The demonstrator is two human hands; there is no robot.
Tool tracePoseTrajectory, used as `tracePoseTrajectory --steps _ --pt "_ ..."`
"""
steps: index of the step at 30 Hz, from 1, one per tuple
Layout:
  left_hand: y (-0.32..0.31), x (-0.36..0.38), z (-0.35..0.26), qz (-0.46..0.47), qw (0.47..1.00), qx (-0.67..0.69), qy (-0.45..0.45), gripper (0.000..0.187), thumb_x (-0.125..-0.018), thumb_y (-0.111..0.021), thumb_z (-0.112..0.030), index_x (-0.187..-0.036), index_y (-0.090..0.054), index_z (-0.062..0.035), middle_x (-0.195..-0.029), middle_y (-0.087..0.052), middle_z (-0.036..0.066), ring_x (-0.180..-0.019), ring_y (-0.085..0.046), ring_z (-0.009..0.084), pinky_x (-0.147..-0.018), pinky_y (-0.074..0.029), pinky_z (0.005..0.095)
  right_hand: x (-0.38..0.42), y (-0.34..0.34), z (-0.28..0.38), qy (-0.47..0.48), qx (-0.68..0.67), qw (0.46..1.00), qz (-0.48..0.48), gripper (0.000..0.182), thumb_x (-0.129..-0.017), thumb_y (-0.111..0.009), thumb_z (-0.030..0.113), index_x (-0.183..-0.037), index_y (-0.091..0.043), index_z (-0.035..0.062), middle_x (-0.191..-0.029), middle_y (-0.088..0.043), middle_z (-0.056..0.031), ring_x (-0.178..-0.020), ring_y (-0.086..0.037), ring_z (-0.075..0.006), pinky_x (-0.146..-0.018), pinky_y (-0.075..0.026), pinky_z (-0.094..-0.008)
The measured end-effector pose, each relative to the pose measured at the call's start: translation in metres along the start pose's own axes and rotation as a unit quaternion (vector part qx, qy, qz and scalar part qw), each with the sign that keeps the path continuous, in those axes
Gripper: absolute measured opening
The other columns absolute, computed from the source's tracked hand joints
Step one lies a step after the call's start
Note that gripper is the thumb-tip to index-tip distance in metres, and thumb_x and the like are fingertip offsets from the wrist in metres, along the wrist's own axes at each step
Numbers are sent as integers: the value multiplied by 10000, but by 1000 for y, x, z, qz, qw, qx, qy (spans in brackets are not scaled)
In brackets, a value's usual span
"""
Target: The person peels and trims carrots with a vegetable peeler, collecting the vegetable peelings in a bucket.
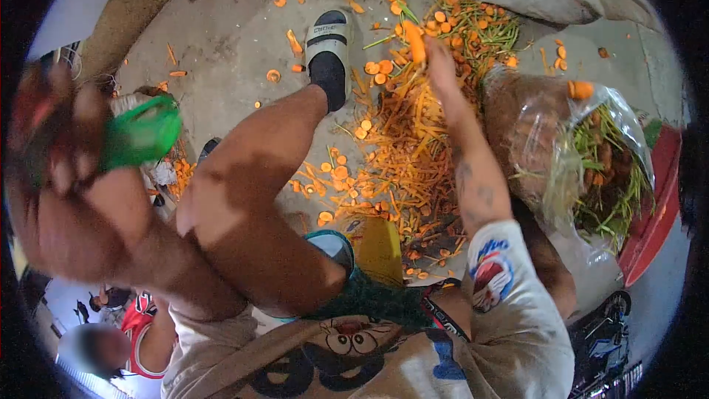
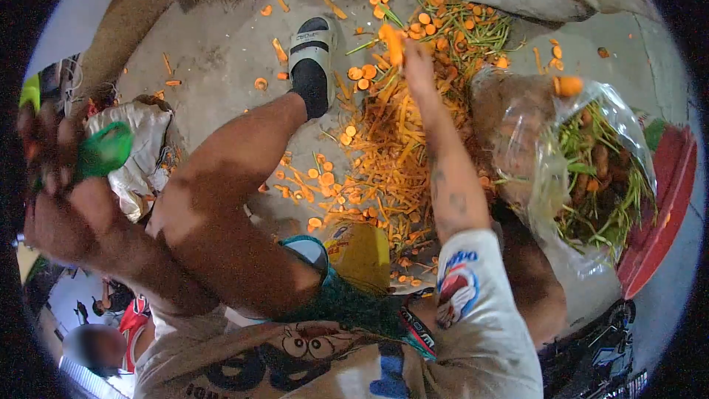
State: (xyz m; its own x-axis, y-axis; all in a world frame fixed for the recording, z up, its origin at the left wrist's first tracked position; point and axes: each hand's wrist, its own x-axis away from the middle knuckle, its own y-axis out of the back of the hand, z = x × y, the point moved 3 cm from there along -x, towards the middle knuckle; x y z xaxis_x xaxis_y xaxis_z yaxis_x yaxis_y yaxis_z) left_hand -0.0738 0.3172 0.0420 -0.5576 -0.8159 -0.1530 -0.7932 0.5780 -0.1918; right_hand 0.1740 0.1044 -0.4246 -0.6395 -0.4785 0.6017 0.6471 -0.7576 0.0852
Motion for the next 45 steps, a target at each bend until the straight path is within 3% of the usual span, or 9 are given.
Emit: tracePoseTrajectory --steps 2,4,10,13,15,18,26,35,45 --pt "-11 21 4 -270 955 -92 -88 413 -1013 -478 -129 -1368 -513 78 -1049 -600 145 -801 -478 141 -945 -459 410 90 0 9 -105 -287 951 41 455 -1111 -331 274 -1490 -410 35 -917 -601 -71 -795 -572 -178 -714 -483 -378" --pt "-10 32 9 169 974 148 4 338 -1021 -528 -153 -1278 -607 50 -966 -602 66 -708 -436 93 -797 -448 327 134 16 -9 -107 -280 951 71 468 -1121 -318 306 -1475 -413 15 -858 -545 -41 -735 -512 -148 -711 -469 -346" --pt "-124 79 -2 52 998 35 14 190 -969 -729 -247 -951 -625 -89 -720 -572 -34 -508 -430 50 -458 -341 242 285 73 98 120 -426 893 89 484 -1104 -368 381 -1384 -455 -5 -822 -528 -44 -727 -502 -145 -699 -464 -330" --pt "-198 94 -28 -191 944 -161 217 196 -940 -764 -231 -966 -633 -87 -742 -619 -6 -511 -476 60 -450 -382 263 335 116 157 214 -423 874 106 441 -1085 -447 405 -1290 -520 21 -824 -531 -46 -721 -493 -142 -702 -461 -335" --pt "-188 109 6 195 971 102 89 208 -933 -764 -213 -988 -638 -57 -788 -662 20 -553 -561 90 -482 -455 282 376 142 188 284 -377 877 91 412 -1076 -477 355 -1313 -558 28 -891 -579 -52 -760 -531 -134 -706 -482 -309" --pt "-223 134 21 283 957 63 -10 212 -946 -736 -276 -985 -667 -80 -724 -603 -50 -583 -496 20 -526 -409 250 426 174 201 318 -351 880 36 477 -1072 -478 316 -1451 -487 26 -991 -612 -48 -795 -569 -133 -673 -487 -281" --pt "-279 212 51 393 917 29 55 289 -873 -813 -316 -944 -641 -95 -715 -576 -59 -562 -479 32 -501 -367 224 473 189 154 251 -445 860 1 536 -1062 -441 221 -1528 -368 -32 -1494 -504 -149 -1281 -576 -223 -994 -534 -370" --pt "-290 231 35 394 914 52 -81 285 -844 -853 -234 -970 -672 -53 -806 -666 -17 -728 -606 66 -669 -518 266 483 201 140 274 -448 850 -46 488 -1063 -404 185 -1508 -411 -14 -1322 -624 -147 -1059 -680 -237 -788 -613 -407" --pt "-272 197 54 281 956 -12 -82 234 -868 -817 -185 -995 -681 -42 -848 -707 3 -738 -657 88 -685 -550 263 475 208 128 301 -459 758 353 468 -1051 -461 168 -1438 -471 -95 -1344 -600 -179 -1161 -636 -242 -978 -525 -355"
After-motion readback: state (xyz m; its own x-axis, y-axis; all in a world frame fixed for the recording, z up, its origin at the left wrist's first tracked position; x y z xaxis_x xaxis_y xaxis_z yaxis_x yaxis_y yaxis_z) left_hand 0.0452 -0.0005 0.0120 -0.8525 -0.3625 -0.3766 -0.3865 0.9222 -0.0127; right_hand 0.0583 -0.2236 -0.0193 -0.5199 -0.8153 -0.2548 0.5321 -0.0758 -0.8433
